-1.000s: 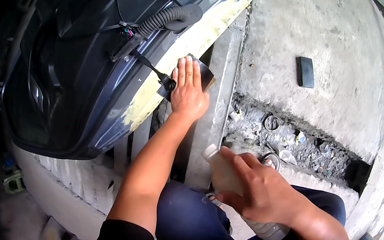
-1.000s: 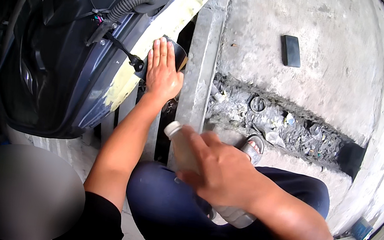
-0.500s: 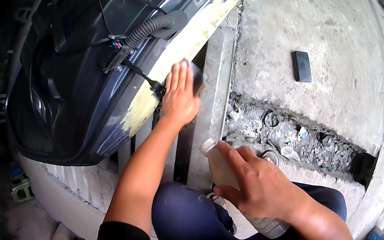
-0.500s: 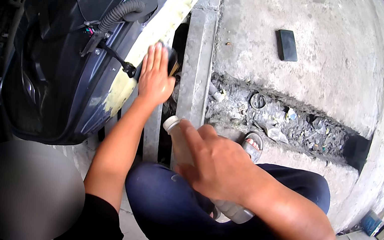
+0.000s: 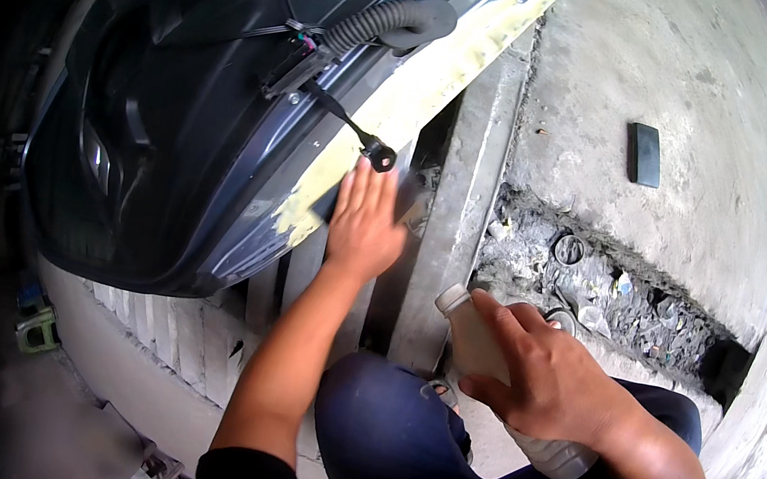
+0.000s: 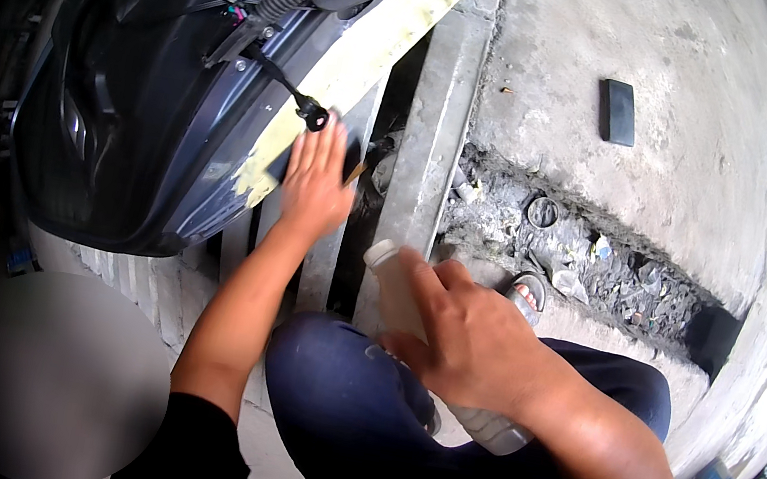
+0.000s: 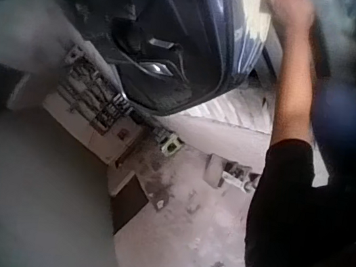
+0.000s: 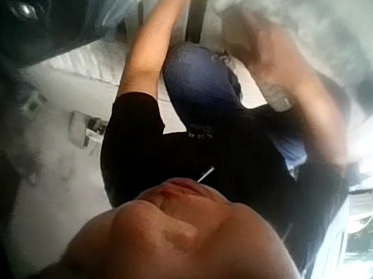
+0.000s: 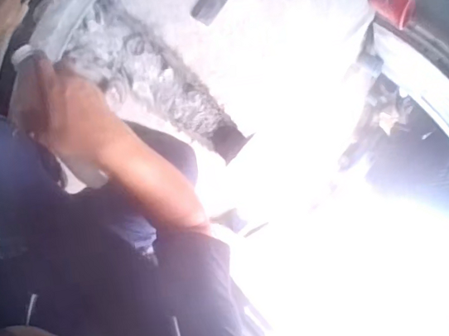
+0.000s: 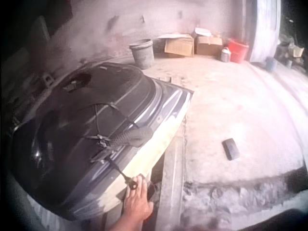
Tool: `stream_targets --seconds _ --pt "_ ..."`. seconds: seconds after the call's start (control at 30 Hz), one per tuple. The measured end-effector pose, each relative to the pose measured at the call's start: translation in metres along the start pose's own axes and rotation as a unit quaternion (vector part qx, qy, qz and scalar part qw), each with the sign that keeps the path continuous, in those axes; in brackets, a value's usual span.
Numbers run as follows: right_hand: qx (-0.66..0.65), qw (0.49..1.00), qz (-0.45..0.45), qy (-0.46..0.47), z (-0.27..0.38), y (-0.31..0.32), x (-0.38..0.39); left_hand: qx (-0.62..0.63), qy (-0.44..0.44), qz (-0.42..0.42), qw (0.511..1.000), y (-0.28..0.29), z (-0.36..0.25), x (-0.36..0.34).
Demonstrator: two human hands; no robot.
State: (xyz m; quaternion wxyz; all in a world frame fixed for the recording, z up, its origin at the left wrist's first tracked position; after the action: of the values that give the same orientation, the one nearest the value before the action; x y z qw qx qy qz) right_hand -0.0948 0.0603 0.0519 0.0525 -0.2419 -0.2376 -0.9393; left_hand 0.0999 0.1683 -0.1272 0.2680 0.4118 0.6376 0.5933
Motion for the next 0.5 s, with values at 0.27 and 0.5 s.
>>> stream_targets --seconds 0.27,0.5 --pt "0.006 1.0 0.026 0.013 0.011 -0.002 -0.008 -0.069 0.032 0.116 0.99 0.008 0.065 0.113" --pt "0.019 0.998 0.039 0.033 0.022 -0.014 -0.019 0.026 -0.032 -0.024 0.999 0.012 0.008 0.017"
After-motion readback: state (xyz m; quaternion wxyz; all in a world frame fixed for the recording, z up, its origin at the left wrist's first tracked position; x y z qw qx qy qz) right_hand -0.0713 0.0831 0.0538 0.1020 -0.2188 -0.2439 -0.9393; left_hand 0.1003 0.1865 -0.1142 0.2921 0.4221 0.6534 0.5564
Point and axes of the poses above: each hand's wrist, its own x-axis away from the middle knuckle, its own y-axis out of the back of the hand, z = x × y, the point moved 6 cm from there along -x, towards the middle knuckle, and after that the axes turned 3 degrees about z, right-handed, at the moved point
